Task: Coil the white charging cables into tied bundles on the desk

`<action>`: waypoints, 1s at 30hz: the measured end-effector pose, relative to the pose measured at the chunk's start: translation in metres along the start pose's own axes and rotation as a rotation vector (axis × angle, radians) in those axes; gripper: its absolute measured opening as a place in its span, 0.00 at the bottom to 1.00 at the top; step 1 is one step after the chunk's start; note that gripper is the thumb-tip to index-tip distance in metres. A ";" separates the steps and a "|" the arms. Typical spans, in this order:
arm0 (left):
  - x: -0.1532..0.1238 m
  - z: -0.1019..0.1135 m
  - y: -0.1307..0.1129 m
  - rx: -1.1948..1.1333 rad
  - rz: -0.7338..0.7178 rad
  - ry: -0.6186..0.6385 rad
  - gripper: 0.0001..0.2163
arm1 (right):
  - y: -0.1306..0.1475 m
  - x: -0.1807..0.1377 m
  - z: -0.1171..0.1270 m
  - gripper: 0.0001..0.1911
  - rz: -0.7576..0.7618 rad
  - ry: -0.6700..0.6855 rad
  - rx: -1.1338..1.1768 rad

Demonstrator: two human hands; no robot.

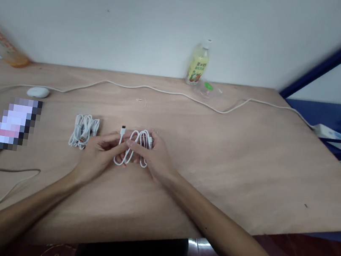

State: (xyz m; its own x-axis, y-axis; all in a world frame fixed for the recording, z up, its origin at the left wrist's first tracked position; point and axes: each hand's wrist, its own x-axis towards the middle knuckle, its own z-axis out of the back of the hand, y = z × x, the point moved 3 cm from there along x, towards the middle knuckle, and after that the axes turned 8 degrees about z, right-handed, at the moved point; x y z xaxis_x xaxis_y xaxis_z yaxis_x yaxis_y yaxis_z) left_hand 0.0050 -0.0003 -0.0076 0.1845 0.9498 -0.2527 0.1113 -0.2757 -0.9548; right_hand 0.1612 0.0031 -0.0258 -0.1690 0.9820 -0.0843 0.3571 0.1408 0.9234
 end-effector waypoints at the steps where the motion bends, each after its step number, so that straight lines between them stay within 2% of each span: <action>1: 0.001 0.001 0.001 -0.026 0.024 0.013 0.13 | 0.001 0.000 0.000 0.22 0.002 0.011 -0.005; 7: 0.001 0.001 0.007 -0.267 0.197 0.129 0.28 | 0.004 0.001 -0.001 0.23 0.004 0.067 0.010; 12: -0.005 -0.006 0.006 -0.296 0.290 0.241 0.37 | 0.004 0.002 -0.002 0.25 0.045 0.106 -0.027; 16: -0.008 -0.011 0.006 -0.225 0.300 0.224 0.36 | 0.002 0.001 -0.002 0.23 0.059 0.093 -0.056; 19: -0.004 -0.010 0.009 -0.137 0.248 0.200 0.34 | 0.004 0.001 -0.001 0.21 0.084 0.082 -0.080; 23: 0.002 -0.009 0.017 -0.090 0.168 0.299 0.37 | 0.005 0.001 0.001 0.21 0.115 0.076 -0.147; 30: 0.000 -0.012 0.019 -0.212 0.230 0.382 0.32 | 0.009 -0.001 0.005 0.20 0.203 0.027 -0.282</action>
State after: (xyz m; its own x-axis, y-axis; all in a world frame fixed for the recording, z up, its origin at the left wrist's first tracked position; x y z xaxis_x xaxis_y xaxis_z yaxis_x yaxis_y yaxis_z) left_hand 0.0187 -0.0076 -0.0236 0.5677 0.7499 -0.3397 0.2147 -0.5333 -0.8183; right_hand 0.1690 0.0036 -0.0189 -0.1462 0.9822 0.1179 0.1188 -0.1009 0.9878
